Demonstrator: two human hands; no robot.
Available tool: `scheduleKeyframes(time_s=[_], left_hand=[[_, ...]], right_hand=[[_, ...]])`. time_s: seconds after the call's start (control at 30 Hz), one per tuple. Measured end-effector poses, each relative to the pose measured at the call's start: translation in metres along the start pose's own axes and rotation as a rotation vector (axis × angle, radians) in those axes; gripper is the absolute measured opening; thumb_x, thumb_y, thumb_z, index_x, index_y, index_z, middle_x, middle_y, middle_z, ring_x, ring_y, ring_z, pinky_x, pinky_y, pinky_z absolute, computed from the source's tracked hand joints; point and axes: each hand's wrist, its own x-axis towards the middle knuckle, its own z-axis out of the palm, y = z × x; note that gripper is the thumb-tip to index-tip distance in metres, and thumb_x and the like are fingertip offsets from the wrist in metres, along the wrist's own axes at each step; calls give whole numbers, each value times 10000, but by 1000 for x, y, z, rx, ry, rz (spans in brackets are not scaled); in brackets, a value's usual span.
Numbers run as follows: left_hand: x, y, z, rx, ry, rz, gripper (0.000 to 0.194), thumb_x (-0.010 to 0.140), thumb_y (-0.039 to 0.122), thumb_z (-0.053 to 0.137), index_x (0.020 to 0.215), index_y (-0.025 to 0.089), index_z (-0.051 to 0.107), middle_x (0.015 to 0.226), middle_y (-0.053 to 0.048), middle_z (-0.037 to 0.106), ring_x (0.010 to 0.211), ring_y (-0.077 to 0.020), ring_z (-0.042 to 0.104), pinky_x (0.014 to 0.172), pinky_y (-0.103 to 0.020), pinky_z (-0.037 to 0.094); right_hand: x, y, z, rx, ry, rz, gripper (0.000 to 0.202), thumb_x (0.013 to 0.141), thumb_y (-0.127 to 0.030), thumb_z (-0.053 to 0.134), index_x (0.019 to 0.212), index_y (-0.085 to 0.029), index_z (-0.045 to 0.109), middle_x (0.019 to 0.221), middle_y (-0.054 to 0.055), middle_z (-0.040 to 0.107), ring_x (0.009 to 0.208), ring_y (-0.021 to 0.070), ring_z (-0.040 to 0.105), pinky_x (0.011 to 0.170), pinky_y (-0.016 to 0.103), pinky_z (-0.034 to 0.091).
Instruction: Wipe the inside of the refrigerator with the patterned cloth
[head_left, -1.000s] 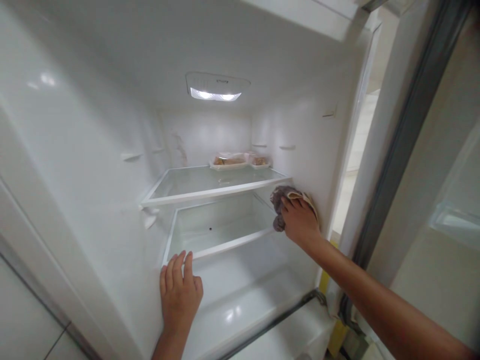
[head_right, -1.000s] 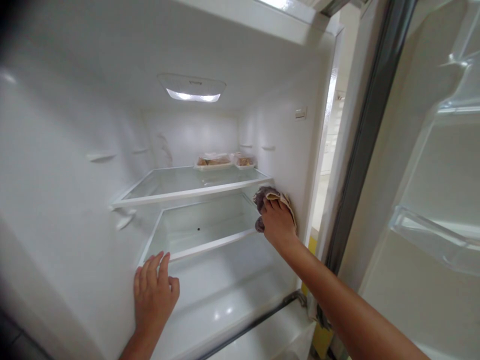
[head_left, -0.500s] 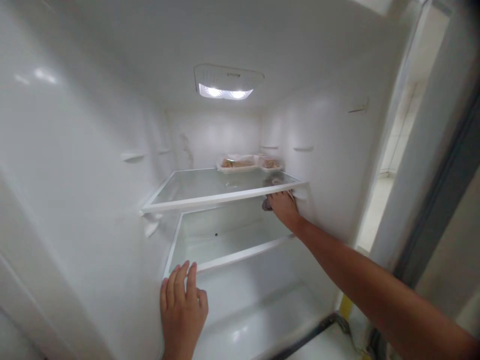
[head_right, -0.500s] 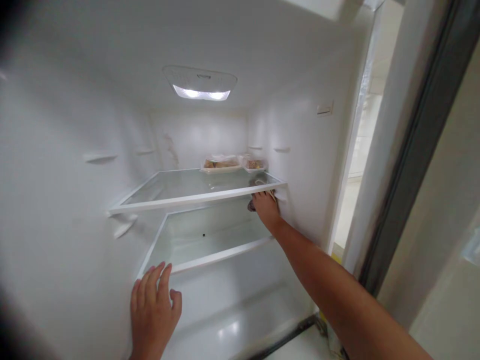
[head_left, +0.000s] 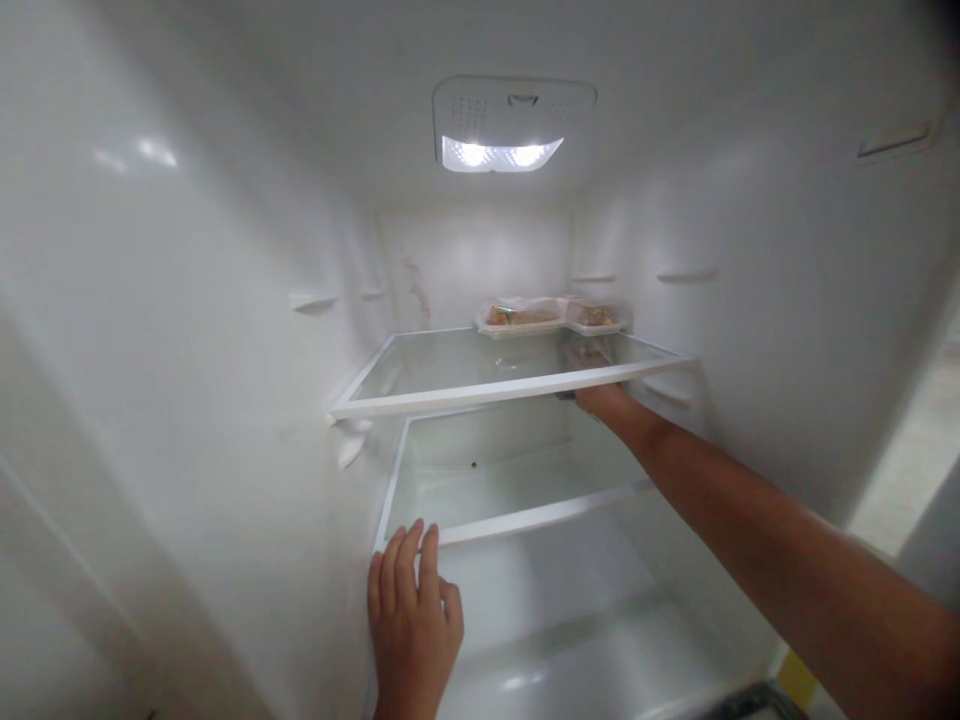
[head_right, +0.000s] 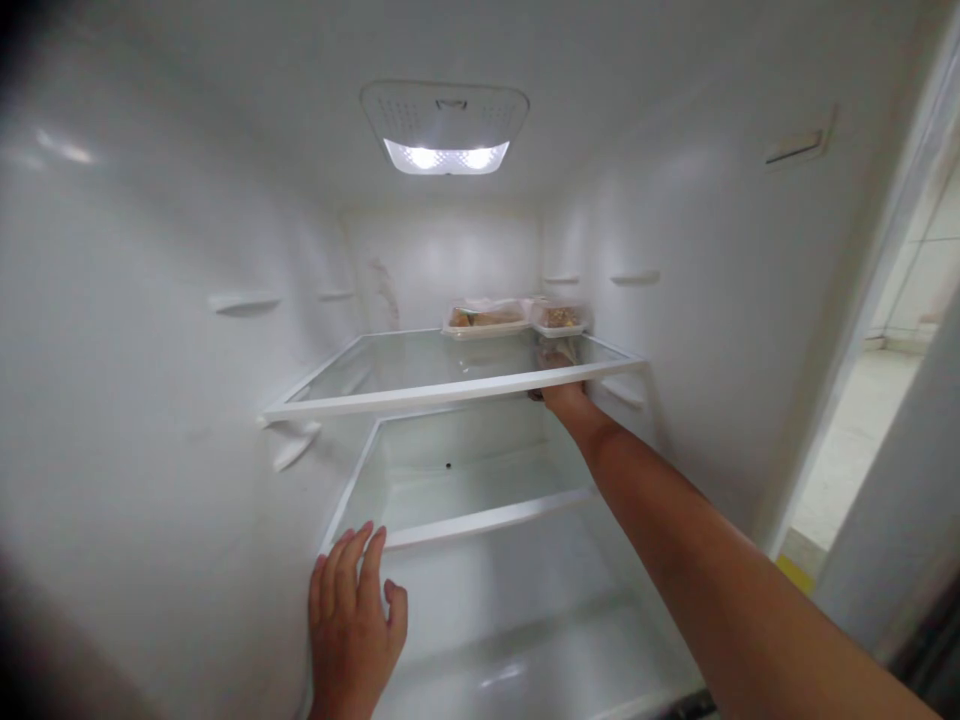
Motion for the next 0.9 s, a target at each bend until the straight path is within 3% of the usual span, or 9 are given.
scheduleKeyframes(time_s=[0.17, 0.27, 0.37, 0.47, 0.6, 0.73, 0.9], left_hand=[[1, 0, 0, 7, 8, -6, 578, 771, 65, 595, 1339, 129, 512, 1301, -176, 643, 1266, -345, 565, 1126, -553, 409], [2, 1, -1, 3, 15, -1, 575, 762, 48, 588, 1329, 119, 519, 1300, -181, 643, 1261, -348, 569, 1126, -555, 413], [3, 1, -2, 2, 6, -7, 565, 766, 46, 578, 1324, 116, 522, 1302, -180, 643, 1261, -347, 569, 1127, -556, 414], [5, 1, -4, -6, -11, -12, 553, 780, 53, 568, 1327, 118, 520, 1315, -178, 638, 1265, -344, 568, 1130, -555, 415], [7, 1, -7, -16, -20, -13, 552, 787, 53, 559, 1333, 116, 516, 1330, -177, 631, 1279, -347, 562, 1138, -557, 411], [8, 1, -7, -23, -36, -11, 550, 792, 55, 550, 1338, 113, 515, 1336, -178, 627, 1286, -343, 554, 1144, -555, 407], [5, 0, -4, -44, -32, -21, 572, 790, 58, 542, 1356, 127, 511, 1341, -175, 627, 1312, -333, 536, 1162, -551, 385]], right_hand=[[-22, -6, -19, -219, 8, -53, 424, 867, -97, 483, 1274, -26, 579, 1321, 257, 618, 1215, 319, 555, 1054, 437, 388], [-49, -10, -37, -305, 32, -54, 438, 854, -58, 429, 1253, -19, 606, 1277, 273, 638, 1214, 341, 559, 1072, 482, 363], [-84, -10, -59, -388, 50, -112, 392, 876, -77, 406, 1164, -49, 670, 1238, 245, 667, 1238, 339, 542, 1103, 482, 330], [-123, -7, -81, -505, 106, -163, 366, 903, -111, 394, 1086, -87, 709, 1320, 212, 641, 1229, 333, 537, 1098, 480, 332], [-175, 0, -103, -575, 180, -114, 393, 898, -137, 442, 1220, -136, 668, 1539, 130, 490, 1200, 333, 548, 1054, 483, 372], [-210, 8, -112, -587, 176, -73, 452, 876, -187, 530, 1320, -173, 615, 1582, 96, 439, 1112, 325, 590, 986, 490, 421], [-212, 3, -106, -479, 181, -38, 443, 892, -294, 550, 1303, -138, 602, 1562, 138, 459, 1202, 344, 566, 1034, 502, 410]])
